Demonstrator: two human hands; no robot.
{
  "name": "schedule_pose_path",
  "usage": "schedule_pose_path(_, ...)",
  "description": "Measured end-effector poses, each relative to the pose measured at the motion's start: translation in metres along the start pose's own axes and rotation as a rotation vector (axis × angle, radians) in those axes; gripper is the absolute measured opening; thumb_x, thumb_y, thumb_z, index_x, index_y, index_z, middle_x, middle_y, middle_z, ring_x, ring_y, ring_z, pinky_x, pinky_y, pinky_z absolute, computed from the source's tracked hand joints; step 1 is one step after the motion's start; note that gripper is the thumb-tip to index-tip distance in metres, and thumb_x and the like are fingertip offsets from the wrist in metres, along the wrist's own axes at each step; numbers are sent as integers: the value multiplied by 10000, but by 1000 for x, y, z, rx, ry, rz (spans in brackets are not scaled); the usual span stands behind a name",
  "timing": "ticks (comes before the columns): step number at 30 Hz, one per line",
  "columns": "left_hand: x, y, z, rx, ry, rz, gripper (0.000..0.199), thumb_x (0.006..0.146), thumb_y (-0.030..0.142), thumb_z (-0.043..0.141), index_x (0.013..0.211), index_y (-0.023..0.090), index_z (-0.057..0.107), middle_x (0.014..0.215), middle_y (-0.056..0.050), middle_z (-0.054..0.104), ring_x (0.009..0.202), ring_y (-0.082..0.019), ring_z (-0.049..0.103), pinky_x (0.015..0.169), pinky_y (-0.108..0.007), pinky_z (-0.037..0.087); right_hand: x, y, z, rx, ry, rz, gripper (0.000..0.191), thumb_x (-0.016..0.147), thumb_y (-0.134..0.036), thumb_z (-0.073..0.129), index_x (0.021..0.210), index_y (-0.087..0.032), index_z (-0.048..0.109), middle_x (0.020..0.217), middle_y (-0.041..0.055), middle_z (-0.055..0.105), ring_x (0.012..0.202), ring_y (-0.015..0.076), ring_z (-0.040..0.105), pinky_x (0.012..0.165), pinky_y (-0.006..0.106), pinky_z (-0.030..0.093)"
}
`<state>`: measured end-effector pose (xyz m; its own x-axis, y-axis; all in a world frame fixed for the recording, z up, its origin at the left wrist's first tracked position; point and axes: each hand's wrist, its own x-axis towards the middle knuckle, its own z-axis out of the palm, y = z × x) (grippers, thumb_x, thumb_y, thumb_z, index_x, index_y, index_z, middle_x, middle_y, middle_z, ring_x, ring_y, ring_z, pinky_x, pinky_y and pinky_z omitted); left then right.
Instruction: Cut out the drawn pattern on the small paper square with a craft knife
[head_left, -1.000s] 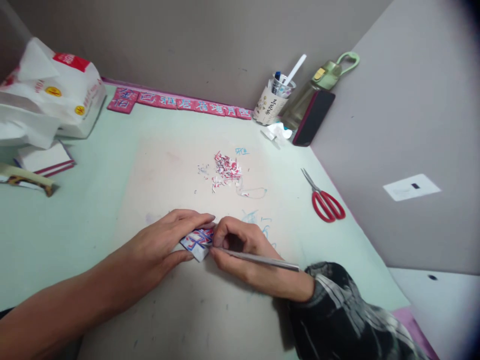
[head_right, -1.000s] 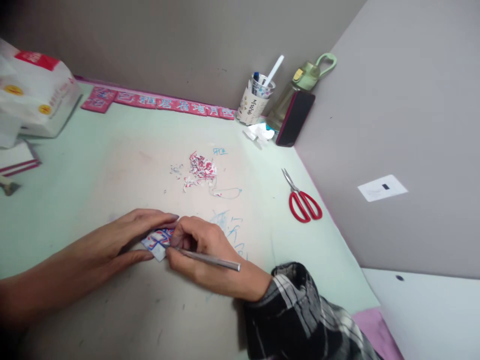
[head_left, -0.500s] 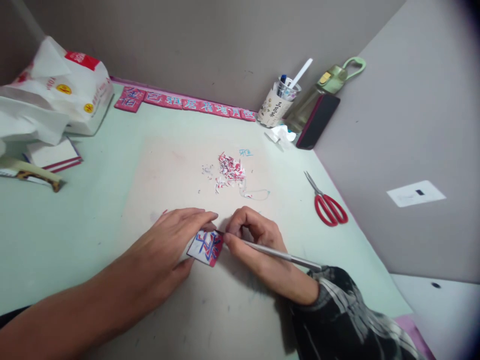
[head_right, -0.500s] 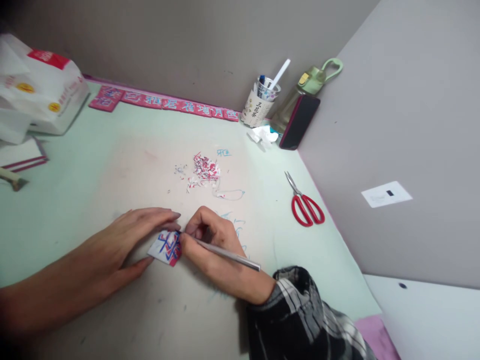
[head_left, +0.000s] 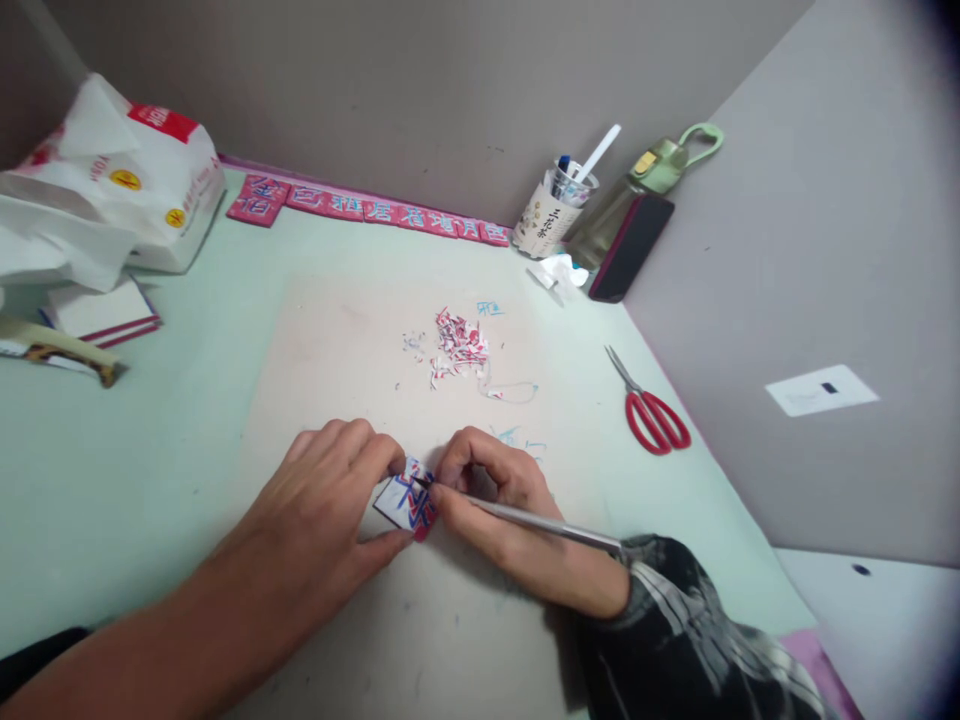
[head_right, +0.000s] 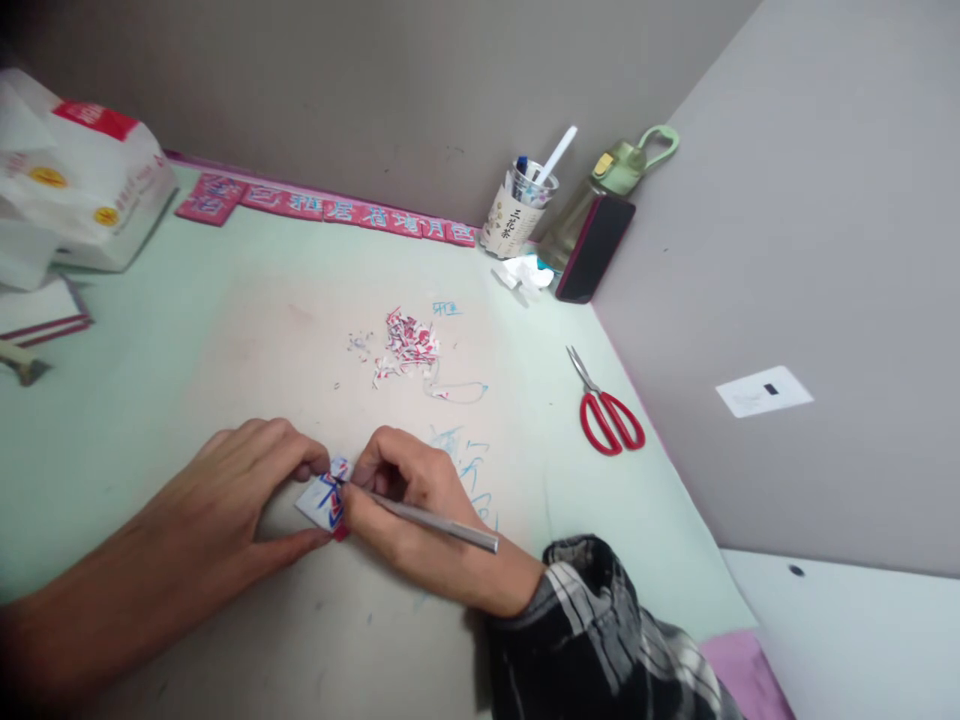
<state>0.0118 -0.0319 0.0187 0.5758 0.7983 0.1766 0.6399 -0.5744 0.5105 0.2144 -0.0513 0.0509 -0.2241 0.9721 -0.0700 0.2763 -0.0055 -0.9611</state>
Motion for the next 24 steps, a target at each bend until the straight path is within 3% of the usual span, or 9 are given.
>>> schedule_pose_path(6, -3, -22, -6, -95, -80, 58, 475, 866, 246, 717, 1304, 274, 536, 1142, -26, 617, 1077, -268, 554, 922, -409, 387, -1, -1, 4, -4, -24, 13, 191, 853, -173, 642, 737, -211, 496, 710, -40, 540, 626, 106, 416, 553, 239, 334)
schedule_pose_path(11, 0, -23, -9, -114, -112, 71, 386, 888, 213, 704, 1255, 284, 607, 1101, -17, 625, 1093, -271, 538, 943, -405, 362, 2, 4, 7, -35, -52, -21, 195, 856, -175, 650, 742, -210, 496, 701, -40, 541, 623, 106, 424, 566, 245, 342)
schedule_pose_path(24, 1, -20, -11, -139, -131, 67, 436, 897, 149, 710, 1292, 298, 597, 1094, -8, 613, 1081, -254, 517, 947, -390, 342, 6, 8, 6, -75, -100, -11, 147, 825, -133, 647, 759, -201, 534, 721, -30, 563, 632, 109, 477, 592, 249, 375)
